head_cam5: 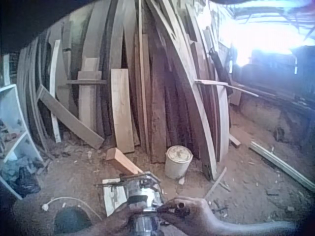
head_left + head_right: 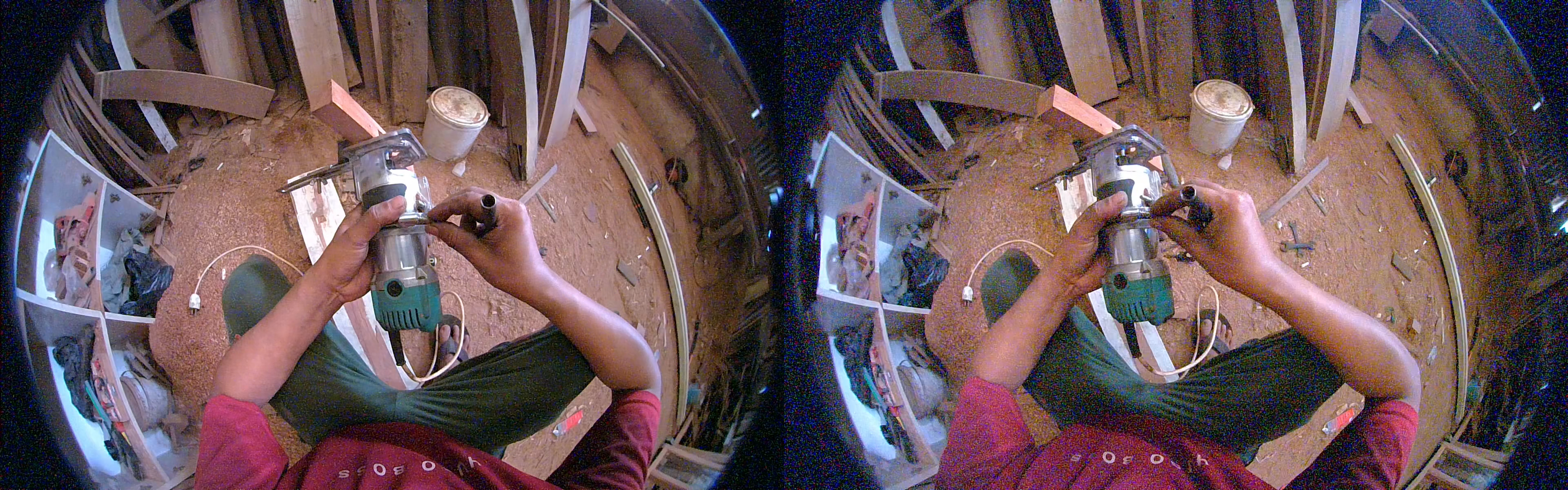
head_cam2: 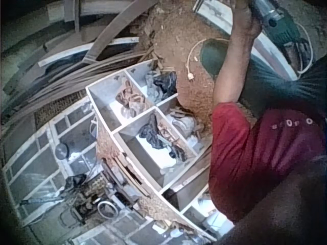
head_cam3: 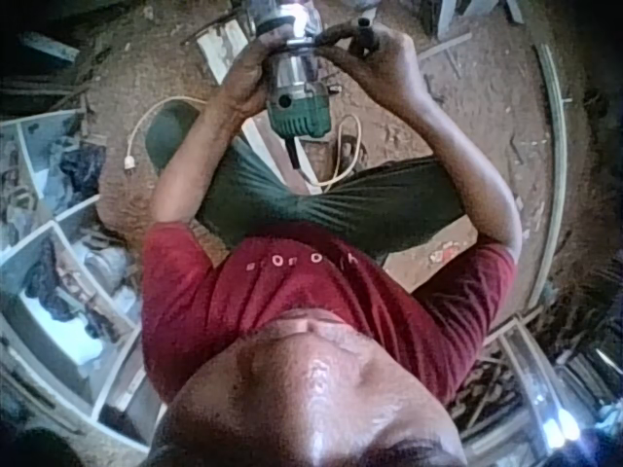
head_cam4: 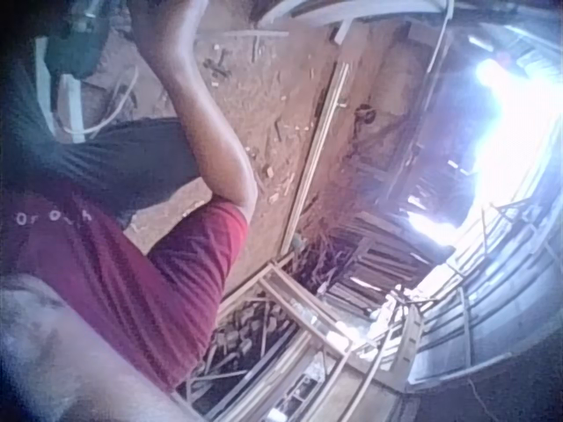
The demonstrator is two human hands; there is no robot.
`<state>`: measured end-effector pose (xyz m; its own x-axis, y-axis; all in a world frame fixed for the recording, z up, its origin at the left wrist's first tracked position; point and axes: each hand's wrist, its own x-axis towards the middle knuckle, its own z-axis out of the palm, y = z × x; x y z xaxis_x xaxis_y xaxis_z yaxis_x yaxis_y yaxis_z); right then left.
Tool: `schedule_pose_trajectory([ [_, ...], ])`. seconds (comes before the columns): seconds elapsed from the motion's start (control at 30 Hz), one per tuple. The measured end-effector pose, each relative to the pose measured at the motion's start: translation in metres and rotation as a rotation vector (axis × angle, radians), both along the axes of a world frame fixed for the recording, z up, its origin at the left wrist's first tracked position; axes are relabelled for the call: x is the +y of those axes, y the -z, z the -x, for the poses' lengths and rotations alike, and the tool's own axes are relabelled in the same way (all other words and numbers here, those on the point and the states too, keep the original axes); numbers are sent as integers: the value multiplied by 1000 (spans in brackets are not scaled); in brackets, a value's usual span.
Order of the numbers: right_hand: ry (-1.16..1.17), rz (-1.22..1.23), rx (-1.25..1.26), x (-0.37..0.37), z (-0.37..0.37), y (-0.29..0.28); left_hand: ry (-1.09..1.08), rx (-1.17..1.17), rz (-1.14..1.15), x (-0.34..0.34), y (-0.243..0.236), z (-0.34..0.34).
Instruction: The person sits on the floor and uses an Allen key to tighten a screw on a handheld router. They then use a hammer to tap the router's base plate to ensure it is seated correctly. Finally, they plug the router's power cord into a power strip.
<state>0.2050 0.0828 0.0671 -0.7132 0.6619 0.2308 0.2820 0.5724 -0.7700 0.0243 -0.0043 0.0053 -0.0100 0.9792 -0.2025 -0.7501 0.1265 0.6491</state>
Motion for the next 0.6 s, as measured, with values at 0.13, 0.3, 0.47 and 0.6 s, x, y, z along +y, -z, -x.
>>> schedule_pose_trajectory([
  [0.13,-52,-28,58,3,-1,4,3,9,10,0,-1,0],
  [0.3,-72,-51,4,5,1,6,14,-2,6,-2,-2,0],
  [0.47,20,111,21,-4,4,-2,15,-2,3,0,0,0],
  [0.6,-35,6,25,-1,1,1,10,13,-8,-1,-4,-2],
])
